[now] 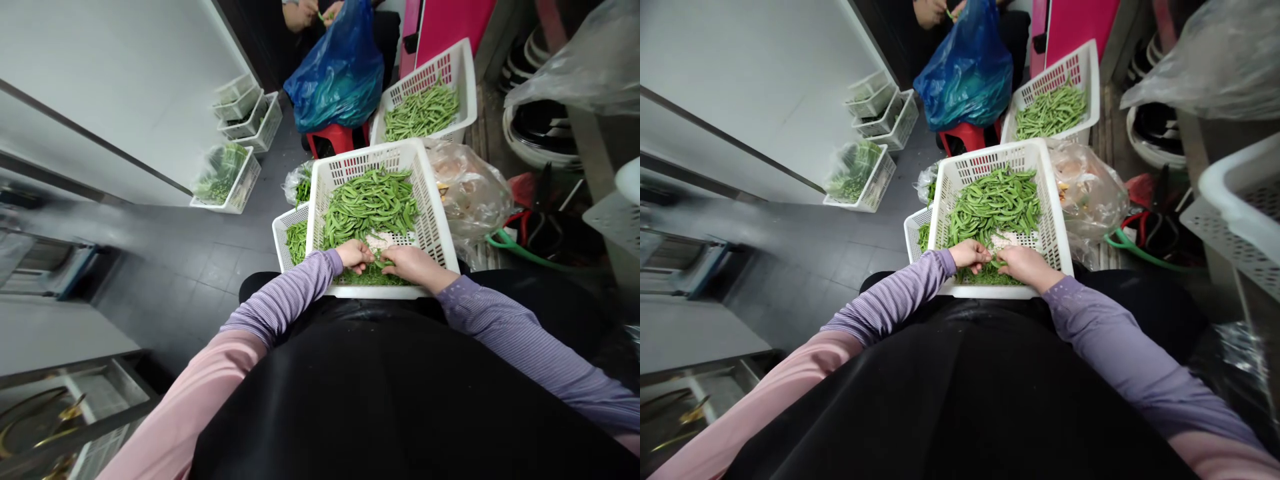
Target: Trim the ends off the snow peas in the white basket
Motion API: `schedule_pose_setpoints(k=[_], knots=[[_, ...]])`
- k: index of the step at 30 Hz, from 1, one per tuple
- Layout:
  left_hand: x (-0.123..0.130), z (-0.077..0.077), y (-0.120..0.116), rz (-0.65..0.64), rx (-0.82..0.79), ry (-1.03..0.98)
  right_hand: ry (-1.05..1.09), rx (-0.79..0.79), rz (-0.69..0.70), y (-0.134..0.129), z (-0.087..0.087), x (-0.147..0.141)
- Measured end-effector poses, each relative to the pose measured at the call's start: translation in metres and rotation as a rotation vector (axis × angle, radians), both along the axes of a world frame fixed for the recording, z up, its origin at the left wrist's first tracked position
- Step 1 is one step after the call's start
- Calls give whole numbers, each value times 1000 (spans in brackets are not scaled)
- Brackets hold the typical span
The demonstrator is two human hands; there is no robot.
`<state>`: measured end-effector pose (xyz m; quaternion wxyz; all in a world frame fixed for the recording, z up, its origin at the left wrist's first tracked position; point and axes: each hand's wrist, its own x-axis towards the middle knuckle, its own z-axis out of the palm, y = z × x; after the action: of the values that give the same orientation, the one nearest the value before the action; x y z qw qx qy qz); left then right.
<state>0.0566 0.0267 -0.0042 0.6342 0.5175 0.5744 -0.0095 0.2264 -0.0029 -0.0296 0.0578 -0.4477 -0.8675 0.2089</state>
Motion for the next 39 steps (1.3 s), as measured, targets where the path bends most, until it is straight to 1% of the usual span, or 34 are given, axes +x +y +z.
schedule_pose_setpoints(k=[3,6,8,9,10,11,14,16,17,18,20,23,25,26,27,29,30,31,32,34,35,36,37,38,39], knots=[[-3,12,-3,149,-95,-167,112,35,-21,-1,4,0],[-3,16,-9,241,-160,-368,333,-2,-49,3,6,6],[-1,12,-12,297,-159,-501,488,-64,-97,7,7,11],[0,9,-14,316,-146,-533,558,-89,-142,9,7,14],[2,4,-16,328,-125,-523,620,-107,-203,10,7,16],[3,-2,-17,327,-103,-470,674,-121,-277,11,8,19],[5,-22,-21,247,-81,-195,790,-175,-499,13,13,26],[6,-30,-21,166,-86,-74,834,-252,-579,12,18,28],[7,-31,-21,130,-79,-43,852,-301,-596,12,21,29],[7,-30,-20,102,-53,-22,867,-347,-604,11,23,29],[7,-23,-17,69,47,-8,880,-407,-602,11,27,28],[9,-3,-14,5,216,-85,846,-432,-599,12,29,28],[12,10,-12,-107,256,-121,774,-438,-583,12,27,28],[14,15,-11,-180,273,-95,724,-406,-572,12,27,28],[16,20,-10,-260,310,-37,661,-332,-566,12,27,27],[19,28,-7,-419,463,136,514,-98,-549,10,27,25],[19,31,-6,-495,559,220,440,15,-515,8,27,23],[19,34,-4,-567,649,286,374,96,-451,7,28,22],[19,37,-3,-637,719,327,323,133,-366,6,28,20],[17,41,-1,-736,819,331,288,118,-200,6,29,18],[16,42,-1,-749,864,298,313,100,-160,6,29,18],[16,42,-1,-730,913,247,364,83,-164,7,29,18],[17,41,-1,-680,960,184,433,56,-205,7,29,17],[18,39,-2,-600,1001,119,515,9,-270,7,30,16],[20,35,-4,-494,1027,59,611,-69,-348,7,30,15]])
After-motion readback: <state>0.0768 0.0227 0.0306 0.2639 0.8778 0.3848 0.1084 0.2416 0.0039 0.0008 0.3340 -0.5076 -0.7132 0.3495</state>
